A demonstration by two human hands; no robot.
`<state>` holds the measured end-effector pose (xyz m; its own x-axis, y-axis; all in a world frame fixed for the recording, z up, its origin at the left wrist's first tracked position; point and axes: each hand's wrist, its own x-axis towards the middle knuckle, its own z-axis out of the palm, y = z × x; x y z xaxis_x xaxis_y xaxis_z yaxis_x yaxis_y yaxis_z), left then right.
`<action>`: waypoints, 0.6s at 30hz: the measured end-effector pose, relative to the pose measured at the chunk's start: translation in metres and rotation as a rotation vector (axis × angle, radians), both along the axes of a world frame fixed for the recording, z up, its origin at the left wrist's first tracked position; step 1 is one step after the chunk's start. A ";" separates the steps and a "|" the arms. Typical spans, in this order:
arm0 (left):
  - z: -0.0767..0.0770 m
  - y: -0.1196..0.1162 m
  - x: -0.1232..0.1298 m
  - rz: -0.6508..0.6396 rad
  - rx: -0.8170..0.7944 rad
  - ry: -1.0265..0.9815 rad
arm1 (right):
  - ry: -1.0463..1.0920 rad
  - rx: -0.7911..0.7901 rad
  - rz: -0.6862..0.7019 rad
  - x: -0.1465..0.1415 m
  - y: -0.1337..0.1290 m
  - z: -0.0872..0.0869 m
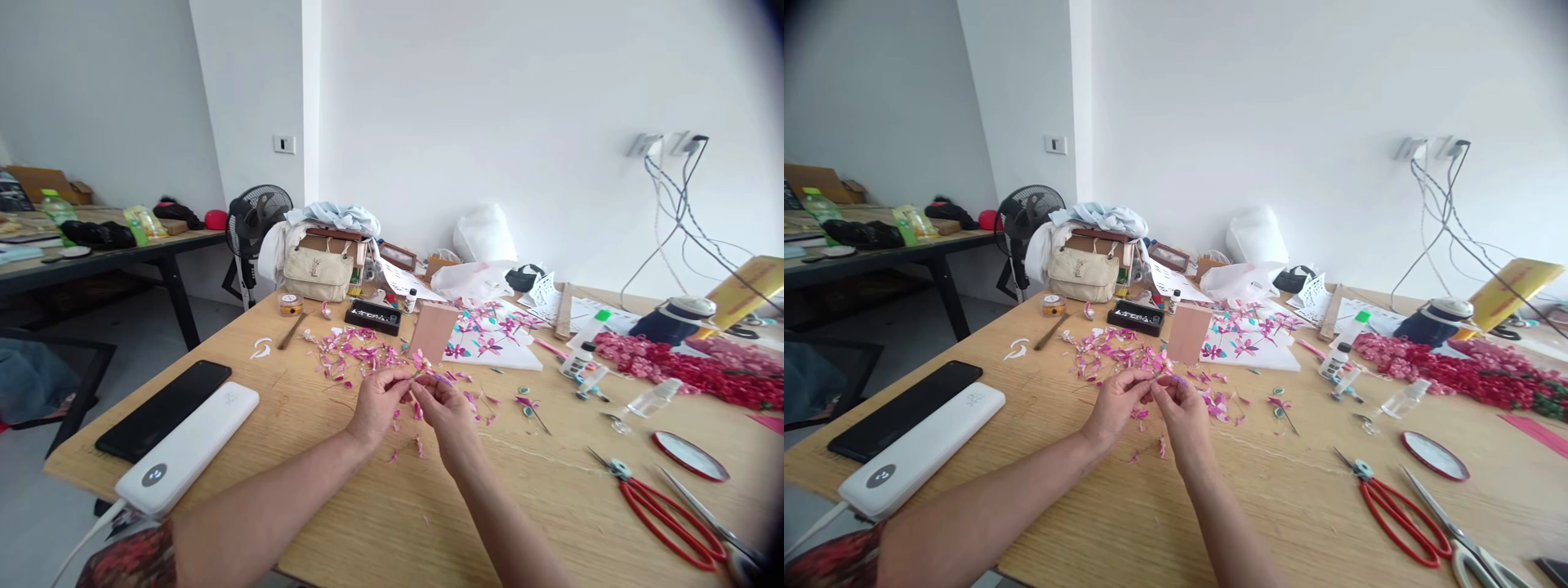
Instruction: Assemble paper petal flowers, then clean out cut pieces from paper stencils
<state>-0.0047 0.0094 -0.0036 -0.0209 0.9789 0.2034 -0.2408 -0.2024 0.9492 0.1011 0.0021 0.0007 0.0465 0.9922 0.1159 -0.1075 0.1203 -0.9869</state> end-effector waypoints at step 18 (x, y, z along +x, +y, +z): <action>-0.002 -0.001 0.002 -0.245 -0.028 -0.058 | 0.222 -0.060 -0.064 0.005 -0.002 -0.003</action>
<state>-0.0026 0.0084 -0.0054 0.2064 0.9615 0.1814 -0.3333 -0.1052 0.9369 0.1066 0.0000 -0.0024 0.1275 0.9912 0.0366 -0.3168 0.0757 -0.9455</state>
